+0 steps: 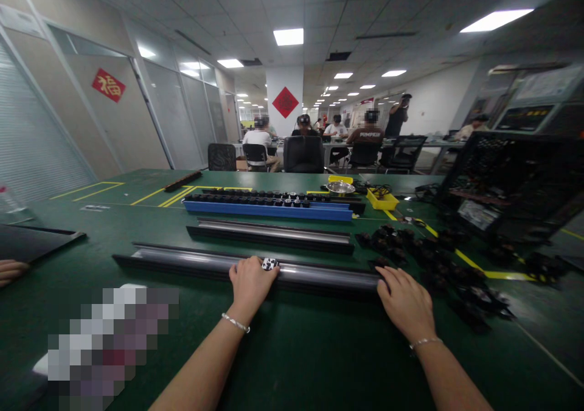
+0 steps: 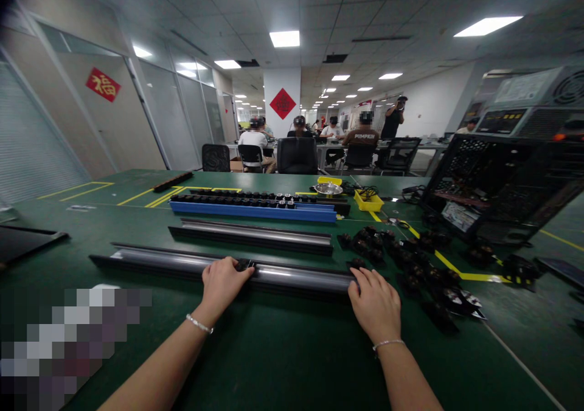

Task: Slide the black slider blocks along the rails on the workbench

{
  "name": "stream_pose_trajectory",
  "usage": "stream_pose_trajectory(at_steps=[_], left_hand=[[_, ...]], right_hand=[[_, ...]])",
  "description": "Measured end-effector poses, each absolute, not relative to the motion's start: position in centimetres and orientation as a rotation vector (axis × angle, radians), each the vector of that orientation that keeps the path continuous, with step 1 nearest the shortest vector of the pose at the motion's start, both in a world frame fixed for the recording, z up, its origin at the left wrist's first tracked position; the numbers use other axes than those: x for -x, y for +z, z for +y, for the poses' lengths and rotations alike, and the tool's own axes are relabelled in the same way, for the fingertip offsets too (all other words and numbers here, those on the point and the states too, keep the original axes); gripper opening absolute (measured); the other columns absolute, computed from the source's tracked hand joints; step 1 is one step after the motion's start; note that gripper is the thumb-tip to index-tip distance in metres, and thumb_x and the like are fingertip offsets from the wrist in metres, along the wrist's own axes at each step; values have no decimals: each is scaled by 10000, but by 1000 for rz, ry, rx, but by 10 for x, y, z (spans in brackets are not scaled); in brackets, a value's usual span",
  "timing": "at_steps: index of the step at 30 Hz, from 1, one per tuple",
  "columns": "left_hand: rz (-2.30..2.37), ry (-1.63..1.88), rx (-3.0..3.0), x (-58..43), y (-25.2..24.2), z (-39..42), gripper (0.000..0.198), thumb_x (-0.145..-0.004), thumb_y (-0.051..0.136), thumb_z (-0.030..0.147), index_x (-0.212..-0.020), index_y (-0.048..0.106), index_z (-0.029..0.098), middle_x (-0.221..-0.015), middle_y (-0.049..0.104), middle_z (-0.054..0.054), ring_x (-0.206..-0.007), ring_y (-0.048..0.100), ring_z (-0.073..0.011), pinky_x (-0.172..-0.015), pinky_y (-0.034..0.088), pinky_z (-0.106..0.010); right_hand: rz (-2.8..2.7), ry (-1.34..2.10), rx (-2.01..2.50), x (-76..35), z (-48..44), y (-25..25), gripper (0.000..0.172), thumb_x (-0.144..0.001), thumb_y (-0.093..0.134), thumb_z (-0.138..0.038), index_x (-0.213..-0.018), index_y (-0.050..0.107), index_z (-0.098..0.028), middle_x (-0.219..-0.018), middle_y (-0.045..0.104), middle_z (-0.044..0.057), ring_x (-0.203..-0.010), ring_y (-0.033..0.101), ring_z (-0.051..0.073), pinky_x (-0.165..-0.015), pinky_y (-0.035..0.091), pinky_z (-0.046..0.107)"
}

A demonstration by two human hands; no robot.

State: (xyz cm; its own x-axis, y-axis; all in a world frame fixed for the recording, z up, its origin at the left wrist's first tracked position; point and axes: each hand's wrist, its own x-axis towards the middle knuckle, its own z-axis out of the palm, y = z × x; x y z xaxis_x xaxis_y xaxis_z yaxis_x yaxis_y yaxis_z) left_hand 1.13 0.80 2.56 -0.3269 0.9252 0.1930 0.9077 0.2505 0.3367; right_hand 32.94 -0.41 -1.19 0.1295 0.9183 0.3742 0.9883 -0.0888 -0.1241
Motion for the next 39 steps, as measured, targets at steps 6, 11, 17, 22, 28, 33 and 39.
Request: stream_pose_trajectory(at_steps=[6,11,17,22,28,33,39], left_hand=[[2427,667,-1842,-17,22,7,419,-710,545,541,-890,629,172,-924,670,-109,-1008,548,-280,-945,302,-436],[2412,648,-1841,-20,23,6,427,-705,549,549,-894,625,174,-942,669,-106,-1024,543,-277,-947,304,-421],[2408,617,-1833,-24,27,6,398,-716,544,535,-874,629,180,-936,672,-99,-1012,549,-274,-953,298,-420],[2392,616,-1828,-29,27,6,407,-706,562,546,-882,635,186,-949,673,-97,-1022,550,-273,-955,299,-412],[2374,635,-1854,-36,26,5,389,-709,570,537,-856,634,183,-927,674,-96,-1017,549,-272,-957,289,-419],[2345,621,-1865,-42,25,5,382,-707,581,539,-861,634,194,-955,673,-90,-1044,538,-270,-969,271,-420],[2318,684,-1910,-48,20,6,388,-703,582,541,-845,637,184,-928,671,-93,-1020,544,-277,-965,271,-432]], right_hand=[[-1839,-283,2075,-329,-4,-13,448,-867,276,-362,-1203,558,-272,-1265,562,7,-1223,419,201,-990,331,409],[-1850,-264,2082,-330,-3,-12,454,-865,278,-374,-1211,554,-274,-1270,558,13,-1224,419,206,-984,338,420],[-1861,-251,2077,-332,-2,-13,461,-864,273,-379,-1212,556,-271,-1269,557,19,-1224,419,218,-979,343,432],[-1854,-245,2074,-331,-3,-12,460,-862,274,-372,-1208,558,-267,-1265,561,24,-1222,421,220,-982,338,430],[-1849,-234,2092,-329,-4,-10,468,-867,259,-380,-1211,555,-269,-1273,555,15,-1229,414,211,-991,331,424],[-1840,-273,2079,-328,-4,-10,447,-855,284,-344,-1194,567,-268,-1266,563,16,-1221,423,207,-990,333,411],[-1836,-247,2092,-327,-6,-7,458,-864,264,-368,-1205,557,-279,-1270,559,8,-1233,411,205,-993,325,416]])
